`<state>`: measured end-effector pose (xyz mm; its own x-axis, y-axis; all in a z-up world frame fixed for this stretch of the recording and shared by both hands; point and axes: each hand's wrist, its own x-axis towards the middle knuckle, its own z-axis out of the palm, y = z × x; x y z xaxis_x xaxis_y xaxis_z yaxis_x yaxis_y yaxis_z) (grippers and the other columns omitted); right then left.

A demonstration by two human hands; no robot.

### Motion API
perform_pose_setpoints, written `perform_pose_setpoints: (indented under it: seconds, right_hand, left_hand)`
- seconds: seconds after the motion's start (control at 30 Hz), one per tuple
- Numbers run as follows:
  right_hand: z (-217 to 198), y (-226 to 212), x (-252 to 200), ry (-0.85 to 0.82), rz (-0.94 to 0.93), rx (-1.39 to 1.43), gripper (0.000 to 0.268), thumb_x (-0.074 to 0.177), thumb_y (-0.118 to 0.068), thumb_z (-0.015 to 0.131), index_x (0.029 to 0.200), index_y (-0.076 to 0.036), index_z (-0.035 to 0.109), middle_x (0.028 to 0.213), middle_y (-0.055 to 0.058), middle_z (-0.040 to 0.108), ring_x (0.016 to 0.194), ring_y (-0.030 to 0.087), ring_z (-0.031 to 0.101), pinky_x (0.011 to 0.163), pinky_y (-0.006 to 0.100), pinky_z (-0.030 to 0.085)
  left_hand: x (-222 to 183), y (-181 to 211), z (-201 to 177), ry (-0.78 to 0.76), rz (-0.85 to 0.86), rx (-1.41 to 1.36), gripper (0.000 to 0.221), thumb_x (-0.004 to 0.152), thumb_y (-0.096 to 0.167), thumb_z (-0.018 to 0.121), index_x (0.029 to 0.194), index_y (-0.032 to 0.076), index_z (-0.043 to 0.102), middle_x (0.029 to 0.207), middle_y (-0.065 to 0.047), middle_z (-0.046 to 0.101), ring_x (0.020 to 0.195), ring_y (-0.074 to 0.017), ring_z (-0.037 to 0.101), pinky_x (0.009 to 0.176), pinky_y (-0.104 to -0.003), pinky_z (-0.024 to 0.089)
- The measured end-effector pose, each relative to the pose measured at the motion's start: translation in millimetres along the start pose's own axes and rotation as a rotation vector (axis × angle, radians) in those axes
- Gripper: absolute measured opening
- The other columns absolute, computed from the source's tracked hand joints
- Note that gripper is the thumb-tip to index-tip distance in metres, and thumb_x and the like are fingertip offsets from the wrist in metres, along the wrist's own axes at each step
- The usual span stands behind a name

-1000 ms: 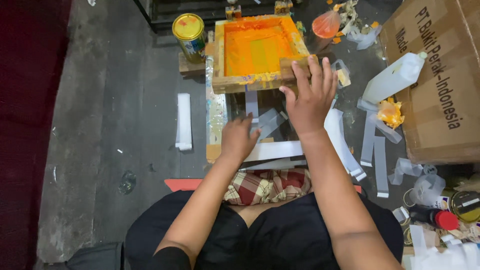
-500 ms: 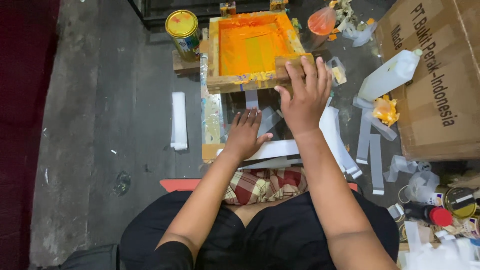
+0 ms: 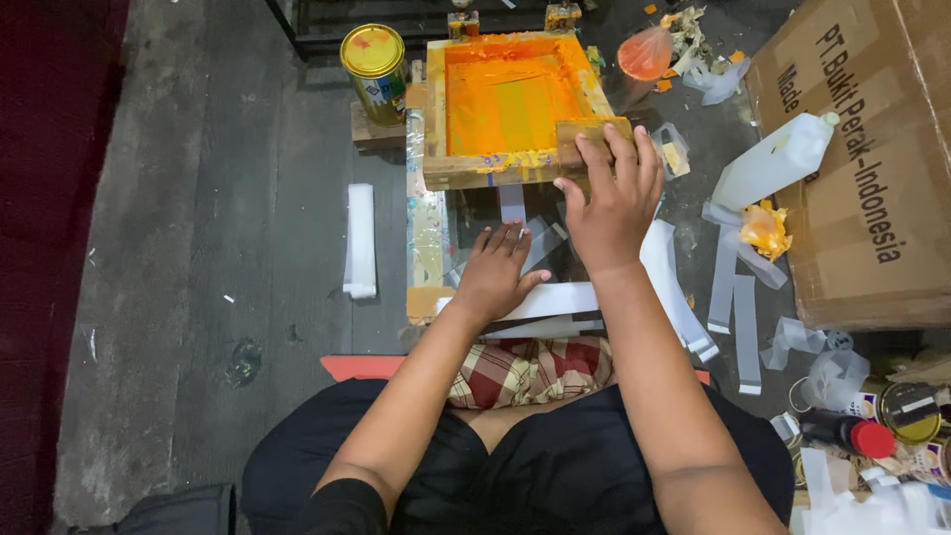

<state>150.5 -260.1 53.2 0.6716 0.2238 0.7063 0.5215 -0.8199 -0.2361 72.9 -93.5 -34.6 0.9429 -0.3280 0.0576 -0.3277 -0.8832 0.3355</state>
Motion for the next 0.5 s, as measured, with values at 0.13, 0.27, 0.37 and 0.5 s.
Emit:
perform_pose_setpoints:
  seconds: [0.13,0.27,0.37,0.5]
  right_hand:
    - [1.7,1.5,-1.5,0.001,-0.009,-0.016,0.057,0.084,-0.026,0.090,0.133,-0.012,0.067,0.140,0.013,0.056,0.139,0.046,0.040,0.111,0.066,0.028]
    - [2.1,2.4,-1.8,0.000,-0.007,-0.006,0.058,0.082,-0.025,0.091,0.134,-0.012,0.067,0.139,0.013,0.057,0.138,0.046,0.041,0.110,0.067,0.029]
    - [-1.3,-0.8,-0.8,-0.007,-0.002,0.000,0.058,0.082,-0.022,0.092,0.132,-0.011,0.068,0.138,0.012,0.057,0.137,0.046,0.042,0.110,0.066,0.030]
    - [-2.1,0.6,-2.4,-0.020,-0.006,-0.005,0.057,0.079,-0.022,0.094,0.129,-0.012,0.069,0.134,0.011,0.059,0.136,0.044,0.044,0.110,0.064,0.033]
  left_hand:
    - [-0.6,0.7,-3.7,-0.012,-0.008,-0.019,0.081,0.102,0.066,0.035,0.149,0.001,0.048,0.152,-0.024,0.049,0.147,-0.0362,0.040,0.122,-0.055,0.023]
    - [0.1,-1.9,2.1,-0.028,-0.009,-0.016,0.081,0.102,0.066,0.034,0.150,0.003,0.048,0.154,-0.023,0.047,0.149,-0.0350,0.038,0.123,-0.055,0.021]
    - [-1.7,-3.1,2.1,-0.035,-0.007,-0.036,0.082,0.101,0.067,0.032,0.150,0.003,0.048,0.154,-0.023,0.046,0.149,-0.0350,0.038,0.124,-0.056,0.019]
    - [-2.3,-4.2,4.3,-0.035,-0.002,-0.070,0.082,0.102,0.068,0.031,0.149,0.003,0.048,0.155,-0.023,0.046,0.150,-0.0347,0.037,0.125,-0.056,0.017]
